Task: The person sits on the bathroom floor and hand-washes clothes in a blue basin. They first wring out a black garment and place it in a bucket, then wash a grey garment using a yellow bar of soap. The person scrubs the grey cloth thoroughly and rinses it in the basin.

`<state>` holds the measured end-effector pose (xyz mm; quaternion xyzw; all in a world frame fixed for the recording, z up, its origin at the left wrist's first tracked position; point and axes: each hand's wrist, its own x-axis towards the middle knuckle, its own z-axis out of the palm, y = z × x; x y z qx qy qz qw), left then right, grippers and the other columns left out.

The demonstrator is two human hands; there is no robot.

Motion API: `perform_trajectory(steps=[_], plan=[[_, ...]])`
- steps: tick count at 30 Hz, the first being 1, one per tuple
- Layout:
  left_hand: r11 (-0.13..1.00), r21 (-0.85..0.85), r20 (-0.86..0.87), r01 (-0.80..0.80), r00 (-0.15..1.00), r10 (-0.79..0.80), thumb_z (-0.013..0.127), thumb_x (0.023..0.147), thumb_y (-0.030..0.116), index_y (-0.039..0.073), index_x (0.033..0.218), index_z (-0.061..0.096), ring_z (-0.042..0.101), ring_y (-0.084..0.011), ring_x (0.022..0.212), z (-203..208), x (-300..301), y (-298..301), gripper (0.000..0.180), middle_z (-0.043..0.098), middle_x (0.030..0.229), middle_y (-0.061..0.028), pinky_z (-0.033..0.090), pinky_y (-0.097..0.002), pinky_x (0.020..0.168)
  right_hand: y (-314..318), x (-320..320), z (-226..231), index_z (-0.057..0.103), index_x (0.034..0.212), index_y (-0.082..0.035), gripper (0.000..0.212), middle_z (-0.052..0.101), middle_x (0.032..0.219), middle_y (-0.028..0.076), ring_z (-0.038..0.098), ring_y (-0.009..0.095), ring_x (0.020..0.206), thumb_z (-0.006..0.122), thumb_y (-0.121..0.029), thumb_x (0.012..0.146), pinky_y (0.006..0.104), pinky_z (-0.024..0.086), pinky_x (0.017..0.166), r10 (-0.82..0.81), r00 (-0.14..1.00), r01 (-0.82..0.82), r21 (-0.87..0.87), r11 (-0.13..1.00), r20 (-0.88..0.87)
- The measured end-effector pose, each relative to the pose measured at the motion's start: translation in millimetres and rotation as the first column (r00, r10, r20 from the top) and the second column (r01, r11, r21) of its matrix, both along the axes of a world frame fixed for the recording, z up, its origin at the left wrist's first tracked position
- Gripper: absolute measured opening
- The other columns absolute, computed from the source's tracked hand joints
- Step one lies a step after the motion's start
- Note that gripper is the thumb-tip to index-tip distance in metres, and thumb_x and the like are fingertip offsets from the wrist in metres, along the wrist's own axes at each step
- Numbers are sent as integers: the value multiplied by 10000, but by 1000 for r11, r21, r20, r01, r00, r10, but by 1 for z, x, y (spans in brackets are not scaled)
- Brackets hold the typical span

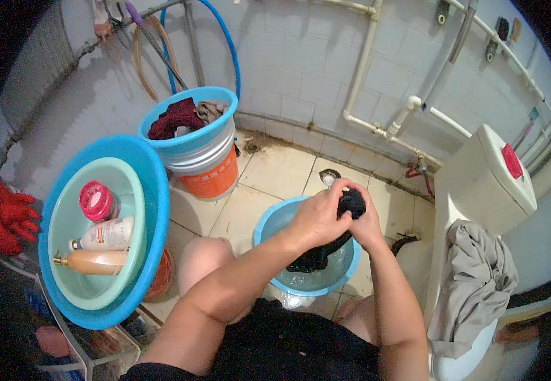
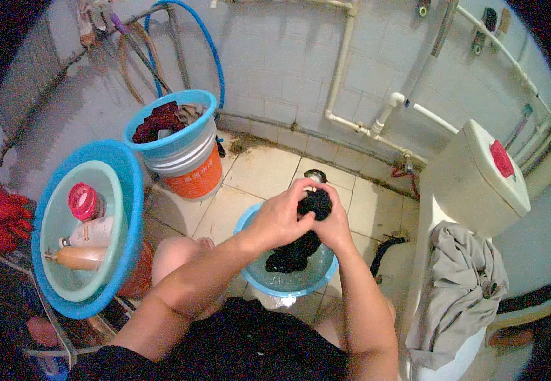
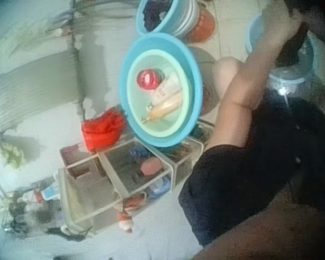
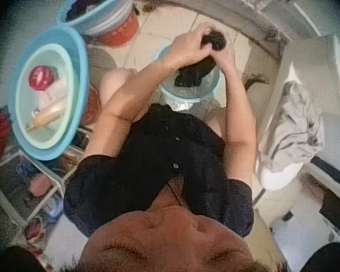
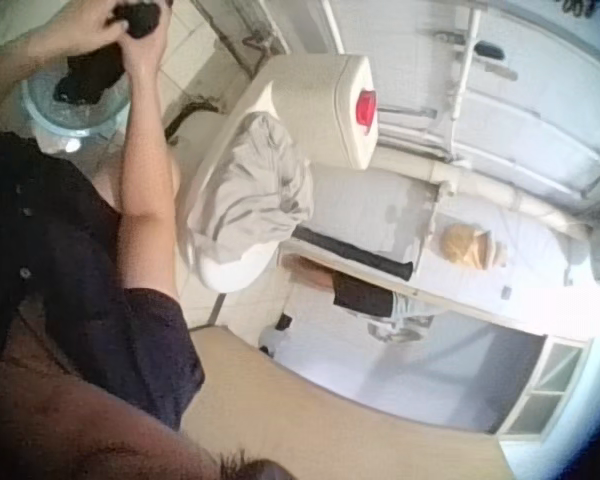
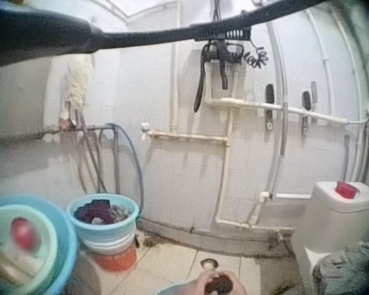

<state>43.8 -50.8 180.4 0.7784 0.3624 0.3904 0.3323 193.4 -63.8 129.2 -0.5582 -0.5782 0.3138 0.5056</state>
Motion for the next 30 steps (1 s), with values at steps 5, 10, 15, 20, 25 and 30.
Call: perform_trajectory(steps=[5, 10, 15, 20, 25, 30], plan=[[885, -466, 116, 4, 992, 56, 453, 872, 358, 25, 991, 487, 626, -274, 749, -33, -18, 20, 356, 616, 880, -126, 507, -365, 655, 12, 7, 4, 515, 1047, -61, 496, 568, 941, 47, 547, 149, 873, 711, -2, 596, 285, 442, 788, -223, 973, 223, -3, 975, -63], [105, -871, 480, 479, 877, -15, 184, 747, 776, -70, 1255, 324, 548, -310, 1029, -97, -12, 11, 997, 527, 1121, -252, 461, -420, 848, -7, -7, 60, 511, 1089, -59, 553, 536, 1038, 53, 519, 166, 963, 734, -9, 584, 299, 414, 856, -100, 988, 68, 242, 968, 121], [-101, -691, 687, 716, 693, 216, 198, 610, 881, 97, 1326, 338, 498, -317, 1086, -99, 9, 4, 1071, 515, 1153, -209, 356, -496, 939, -36, -17, 77, 510, 1086, -60, 602, 522, 1037, 59, 505, 188, 972, 773, -52, 545, 308, 390, 877, -76, 986, 19, 356, 934, 147], [158, -432, 872, 888, 367, 323, 291, 712, 798, 59, 1000, 592, 617, -267, 842, -52, 5, 20, 849, 629, 922, -125, 497, -401, 793, -61, -34, 74, 556, 994, -58, 522, 577, 859, 105, 566, 247, 792, 811, -119, 543, 323, 444, 740, 182, 875, -380, 402, 833, 449], [23, -602, 738, 798, 546, 396, 468, 803, 441, 77, 814, 595, 601, -228, 667, -66, 18, 20, 386, 618, 740, -87, 498, -350, 656, -69, -44, 52, 578, 871, -58, 418, 574, 765, 106, 563, 238, 676, 812, -175, 545, 309, 456, 646, 33, 878, -219, 340, 915, 477], [249, -708, 638, 661, 446, 628, 472, 873, 242, 40, 882, 570, 607, -190, 750, -113, 39, 15, 226, 607, 828, -74, 513, -345, 667, -32, -32, 21, 561, 824, -5, 266, 596, 731, 95, 544, 152, 670, 719, -155, 672, 292, 451, 643, -240, 953, 223, 108, 969, 183]])
